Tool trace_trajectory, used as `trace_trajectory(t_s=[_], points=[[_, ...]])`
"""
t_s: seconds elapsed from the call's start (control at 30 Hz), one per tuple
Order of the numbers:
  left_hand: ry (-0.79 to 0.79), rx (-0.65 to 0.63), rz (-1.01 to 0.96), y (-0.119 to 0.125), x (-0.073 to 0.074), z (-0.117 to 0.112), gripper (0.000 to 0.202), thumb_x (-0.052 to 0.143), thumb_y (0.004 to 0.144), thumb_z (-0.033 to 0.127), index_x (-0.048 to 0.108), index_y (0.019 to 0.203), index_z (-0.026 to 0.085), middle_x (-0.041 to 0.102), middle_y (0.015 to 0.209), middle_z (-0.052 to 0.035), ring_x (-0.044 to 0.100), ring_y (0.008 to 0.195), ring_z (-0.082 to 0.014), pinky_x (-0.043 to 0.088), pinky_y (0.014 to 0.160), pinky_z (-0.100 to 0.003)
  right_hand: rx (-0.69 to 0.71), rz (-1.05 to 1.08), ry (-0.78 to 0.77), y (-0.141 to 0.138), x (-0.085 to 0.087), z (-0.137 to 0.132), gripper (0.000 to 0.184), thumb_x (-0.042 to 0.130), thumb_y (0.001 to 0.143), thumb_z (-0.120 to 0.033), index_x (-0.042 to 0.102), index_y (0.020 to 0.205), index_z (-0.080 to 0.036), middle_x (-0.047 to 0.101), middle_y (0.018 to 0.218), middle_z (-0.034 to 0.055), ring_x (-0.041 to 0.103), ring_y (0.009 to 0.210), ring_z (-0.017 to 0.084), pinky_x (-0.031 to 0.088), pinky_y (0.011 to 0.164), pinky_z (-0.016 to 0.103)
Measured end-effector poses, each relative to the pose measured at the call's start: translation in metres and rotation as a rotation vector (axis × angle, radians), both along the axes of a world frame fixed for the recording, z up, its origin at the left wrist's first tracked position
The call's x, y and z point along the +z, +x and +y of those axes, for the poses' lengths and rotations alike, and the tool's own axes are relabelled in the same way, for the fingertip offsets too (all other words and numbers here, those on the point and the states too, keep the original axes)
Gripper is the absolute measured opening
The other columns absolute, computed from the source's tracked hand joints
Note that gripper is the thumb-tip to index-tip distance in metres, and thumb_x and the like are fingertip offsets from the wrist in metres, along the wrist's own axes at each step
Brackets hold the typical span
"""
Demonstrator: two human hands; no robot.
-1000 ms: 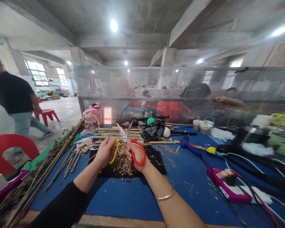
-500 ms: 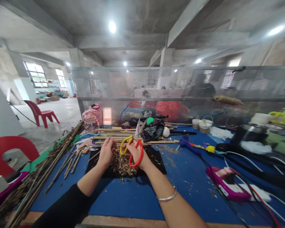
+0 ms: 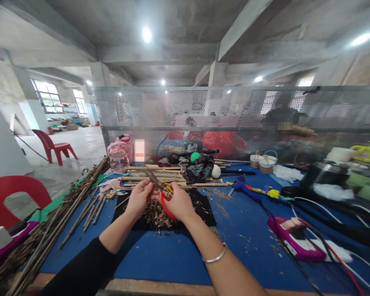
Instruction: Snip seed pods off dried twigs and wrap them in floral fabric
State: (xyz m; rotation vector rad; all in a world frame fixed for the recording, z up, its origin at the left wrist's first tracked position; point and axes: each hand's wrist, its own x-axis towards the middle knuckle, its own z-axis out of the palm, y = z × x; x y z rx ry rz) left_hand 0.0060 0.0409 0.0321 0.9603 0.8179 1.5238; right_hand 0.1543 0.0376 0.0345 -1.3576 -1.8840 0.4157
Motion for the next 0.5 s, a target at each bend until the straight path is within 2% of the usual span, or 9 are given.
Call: trace_trajectory(t_s=[0.2,0.33,0.5], points=[[0.009,0.027,0.036,-0.0012,-0.0049,-0.0013,0.036,0.074,0.058,0.041,0.063,0.077,0.013,0.063,0.072,-0.0017,0.056,0.059,-0.0091,0.042,0.046,-0.016,0.017,-0.127,0.045,0.0003,0.0006,-0.0024,0.049,0.069,0.063,-0.041,0.049,0.102,-0.019,0.062,0.102,0.0103,0.059,0.092,0.023,0.042,0.076,0.03],[0.024,0.071,0.055,-0.0008,-0.005,-0.0011,0.035,0.075,0.058,0.04,0.068,0.077,0.011,0.065,0.068,-0.0028,0.054,0.057,-0.0085,0.042,0.051,-0.018,0.005,-0.161,0.098,0.0011,-0.0015,-0.0005,0.056,0.069,0.063,-0.043,0.048,0.108,-0.016,0.059,0.107,0.0119,0.055,0.1,0.024,0.041,0.085,0.034],[0.002,0.158,0.081,0.0003,-0.0037,-0.0019,0.036,0.078,0.052,0.037,0.069,0.076,0.011,0.066,0.066,-0.0032,0.052,0.054,-0.008,0.041,0.053,-0.019,0.001,-0.202,0.147,0.0011,-0.001,-0.0019,0.054,0.066,0.065,-0.046,0.049,0.107,-0.016,0.058,0.104,0.0112,0.054,0.099,0.024,0.041,0.083,0.034]])
